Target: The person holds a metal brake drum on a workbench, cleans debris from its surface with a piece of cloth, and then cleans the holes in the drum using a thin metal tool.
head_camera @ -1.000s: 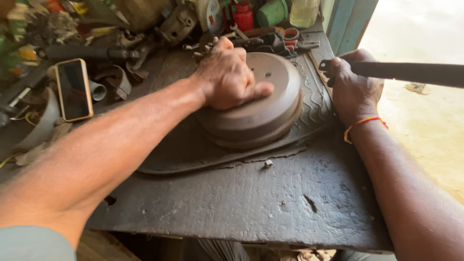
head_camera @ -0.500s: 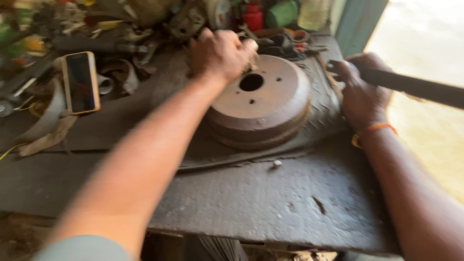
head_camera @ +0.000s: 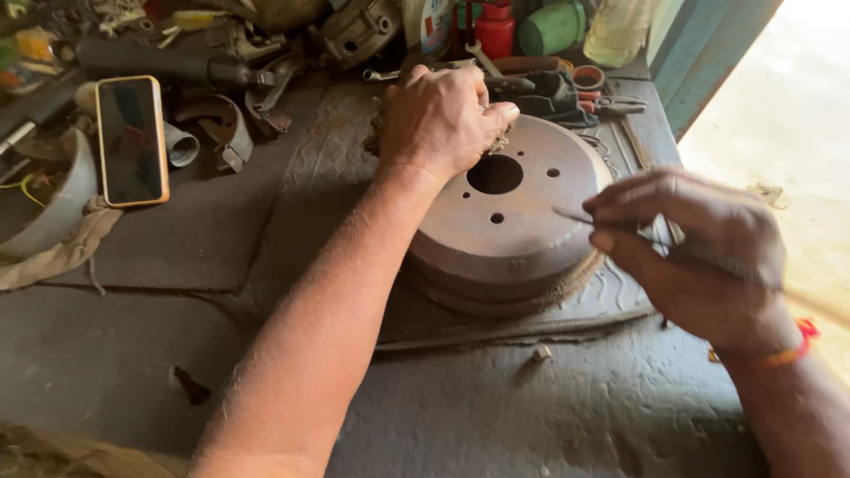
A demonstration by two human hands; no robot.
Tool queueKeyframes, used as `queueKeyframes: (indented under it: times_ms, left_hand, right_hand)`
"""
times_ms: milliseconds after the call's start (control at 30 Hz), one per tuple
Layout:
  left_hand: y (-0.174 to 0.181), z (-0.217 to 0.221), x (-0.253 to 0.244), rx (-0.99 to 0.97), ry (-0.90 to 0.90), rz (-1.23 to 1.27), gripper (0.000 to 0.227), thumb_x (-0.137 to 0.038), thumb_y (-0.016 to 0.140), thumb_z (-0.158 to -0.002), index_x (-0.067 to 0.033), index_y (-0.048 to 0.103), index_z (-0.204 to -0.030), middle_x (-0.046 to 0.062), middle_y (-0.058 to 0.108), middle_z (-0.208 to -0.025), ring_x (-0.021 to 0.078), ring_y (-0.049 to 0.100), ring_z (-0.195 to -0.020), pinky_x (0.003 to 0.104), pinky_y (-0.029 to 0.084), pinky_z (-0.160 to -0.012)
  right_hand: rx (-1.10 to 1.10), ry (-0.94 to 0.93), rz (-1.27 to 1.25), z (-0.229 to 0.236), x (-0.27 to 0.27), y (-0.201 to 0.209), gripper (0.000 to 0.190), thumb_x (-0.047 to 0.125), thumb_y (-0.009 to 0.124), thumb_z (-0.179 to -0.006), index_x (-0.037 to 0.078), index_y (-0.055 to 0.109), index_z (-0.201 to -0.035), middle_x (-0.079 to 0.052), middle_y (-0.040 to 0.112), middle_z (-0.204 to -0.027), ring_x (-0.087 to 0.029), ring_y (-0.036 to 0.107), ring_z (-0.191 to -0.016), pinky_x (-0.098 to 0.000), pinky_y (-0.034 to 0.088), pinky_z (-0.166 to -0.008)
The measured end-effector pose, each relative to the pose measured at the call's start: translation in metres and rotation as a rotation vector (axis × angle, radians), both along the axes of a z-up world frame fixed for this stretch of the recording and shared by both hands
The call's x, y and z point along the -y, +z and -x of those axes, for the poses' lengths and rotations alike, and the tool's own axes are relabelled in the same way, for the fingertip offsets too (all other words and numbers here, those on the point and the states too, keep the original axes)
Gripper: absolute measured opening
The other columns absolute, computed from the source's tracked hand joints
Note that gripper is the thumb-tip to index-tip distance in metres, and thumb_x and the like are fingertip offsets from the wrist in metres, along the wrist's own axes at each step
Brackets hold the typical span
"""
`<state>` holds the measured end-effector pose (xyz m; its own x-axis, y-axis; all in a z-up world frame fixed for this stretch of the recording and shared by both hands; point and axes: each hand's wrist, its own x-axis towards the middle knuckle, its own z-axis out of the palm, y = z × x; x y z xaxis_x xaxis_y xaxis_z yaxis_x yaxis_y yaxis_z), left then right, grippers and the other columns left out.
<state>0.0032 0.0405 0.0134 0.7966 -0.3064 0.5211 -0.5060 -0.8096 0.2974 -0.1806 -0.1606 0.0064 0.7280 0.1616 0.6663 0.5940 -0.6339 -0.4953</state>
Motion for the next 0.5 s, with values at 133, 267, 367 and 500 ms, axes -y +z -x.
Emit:
queueKeyframes:
  times_ms: [133, 267, 367, 500]
  left_hand:
    - [0.004, 0.003, 0.001, -0.051, 0.006, 0.003, 0.037, -0.052, 0.076, -0.079, -0.0148, 0.074, -0.08, 0.005, 0.075, -0.078, 0.0275, 0.065, -0.091, 0.05, 0.045, -0.085]
    - [0.005, 0.002, 0.0, -0.03, 0.004, 0.014, 0.035, -0.051, 0.077, -0.078, -0.0154, 0.074, -0.077, 0.004, 0.075, -0.077, 0.0279, 0.065, -0.091, 0.054, 0.044, -0.088]
    - [0.002, 0.002, 0.004, -0.049, -0.012, 0.015, 0.037, -0.052, 0.076, -0.08, -0.0153, 0.074, -0.08, 0.005, 0.075, -0.08, 0.029, 0.066, -0.093, 0.054, 0.045, -0.087]
    - [0.004, -0.004, 0.0, -0.091, -0.013, 0.032, 0.034, -0.05, 0.076, -0.079, -0.0163, 0.073, -0.083, 0.005, 0.075, -0.083, 0.0282, 0.066, -0.094, 0.055, 0.045, -0.09]
  right_hand:
    - [-0.102, 0.032, 0.053, 0.003, -0.005, 0.0, 0.012, -0.002, 0.078, -0.08, 0.004, 0.072, -0.089, -0.008, 0.079, -0.101, -0.014, 0.077, -0.09, -0.0268, 0.062, -0.077]
    - [-0.134, 0.054, 0.035, -0.015, 0.003, -0.011, 0.013, 0.0, 0.077, -0.083, 0.004, 0.07, -0.093, -0.008, 0.079, -0.104, -0.013, 0.079, -0.089, -0.0241, 0.064, -0.071]
    - [-0.154, 0.005, 0.125, -0.017, 0.012, -0.015, 0.011, 0.005, 0.08, -0.085, 0.008, 0.072, -0.091, -0.003, 0.082, -0.102, -0.01, 0.075, -0.076, -0.0233, 0.058, -0.061]
    - [-0.189, -0.144, 0.192, -0.01, 0.005, -0.011, 0.01, 0.004, 0.079, -0.08, 0.008, 0.073, -0.086, -0.002, 0.081, -0.096, -0.012, 0.076, -0.071, -0.0276, 0.058, -0.06]
